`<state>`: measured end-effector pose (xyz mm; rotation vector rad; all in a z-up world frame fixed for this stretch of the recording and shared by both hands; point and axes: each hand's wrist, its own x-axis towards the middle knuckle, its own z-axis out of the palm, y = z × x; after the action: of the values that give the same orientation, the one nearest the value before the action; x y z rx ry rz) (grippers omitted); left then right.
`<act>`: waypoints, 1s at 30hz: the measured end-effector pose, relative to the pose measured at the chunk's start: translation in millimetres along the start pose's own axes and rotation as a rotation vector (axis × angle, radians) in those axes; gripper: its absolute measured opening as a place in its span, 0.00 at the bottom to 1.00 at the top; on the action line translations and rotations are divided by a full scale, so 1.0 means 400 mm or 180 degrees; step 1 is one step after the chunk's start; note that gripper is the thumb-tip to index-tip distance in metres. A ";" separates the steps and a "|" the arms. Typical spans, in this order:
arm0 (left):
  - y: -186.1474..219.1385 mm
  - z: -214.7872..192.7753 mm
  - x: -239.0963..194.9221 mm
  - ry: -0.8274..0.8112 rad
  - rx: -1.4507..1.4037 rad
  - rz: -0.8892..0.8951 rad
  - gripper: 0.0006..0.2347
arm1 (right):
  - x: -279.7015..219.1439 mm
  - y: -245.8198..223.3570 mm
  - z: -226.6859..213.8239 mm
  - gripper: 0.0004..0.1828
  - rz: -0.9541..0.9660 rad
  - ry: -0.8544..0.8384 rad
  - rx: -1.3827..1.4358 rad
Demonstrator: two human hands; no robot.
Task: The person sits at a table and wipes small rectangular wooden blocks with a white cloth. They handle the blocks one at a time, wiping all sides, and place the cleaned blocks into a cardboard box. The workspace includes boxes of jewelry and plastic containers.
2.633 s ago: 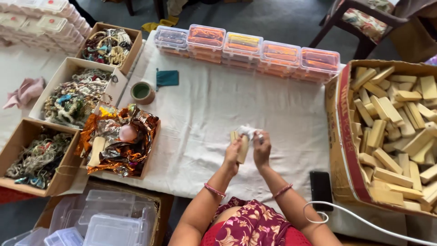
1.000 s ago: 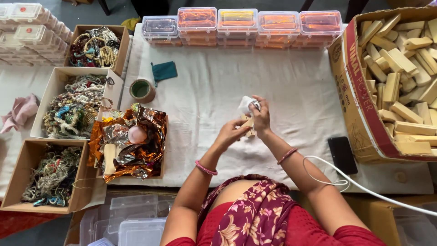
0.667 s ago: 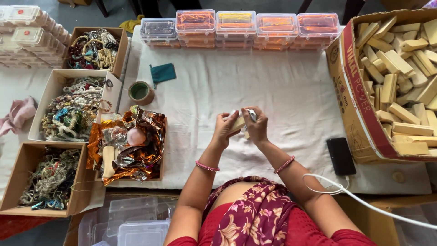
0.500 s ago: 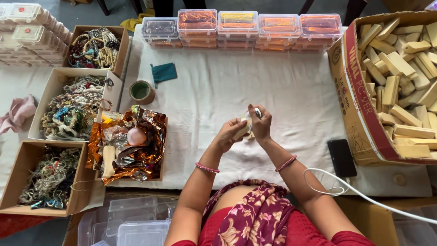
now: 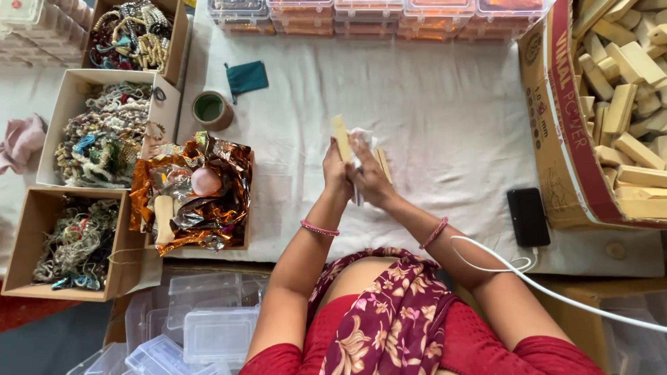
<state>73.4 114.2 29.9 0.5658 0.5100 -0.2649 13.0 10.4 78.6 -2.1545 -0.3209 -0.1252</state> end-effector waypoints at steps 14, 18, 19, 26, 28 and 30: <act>0.090 0.032 -0.040 -0.1105 0.1511 0.0093 0.24 | 0.003 -0.012 -0.111 0.14 0.0060 0.0163 0.0434; 0.065 -0.002 -0.060 -0.1151 0.0697 -0.0358 0.21 | 0.045 0.084 -0.103 0.16 0.0801 0.0344 0.1942; 0.045 -0.015 -0.059 -0.1123 0.0639 -0.0488 0.20 | 0.059 0.095 -0.102 0.16 0.1089 0.1071 0.2527; -0.033 -0.048 -0.034 -0.1066 -0.0082 -0.0844 0.19 | -0.054 -0.124 0.053 0.34 -0.0384 0.0697 -0.0872; -0.033 -0.076 -0.024 -0.1412 -0.0130 -0.0862 0.17 | -0.056 -0.066 0.067 0.30 -0.0101 0.0453 -0.0245; -0.024 -0.079 -0.033 -0.1774 -0.0179 -0.0854 0.18 | -0.030 -0.010 0.056 0.26 0.0153 0.0202 0.0382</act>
<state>46.6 125.7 9.6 0.3449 0.0491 -0.6397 -0.4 28.9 66.5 -2.0333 -0.2337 -0.1431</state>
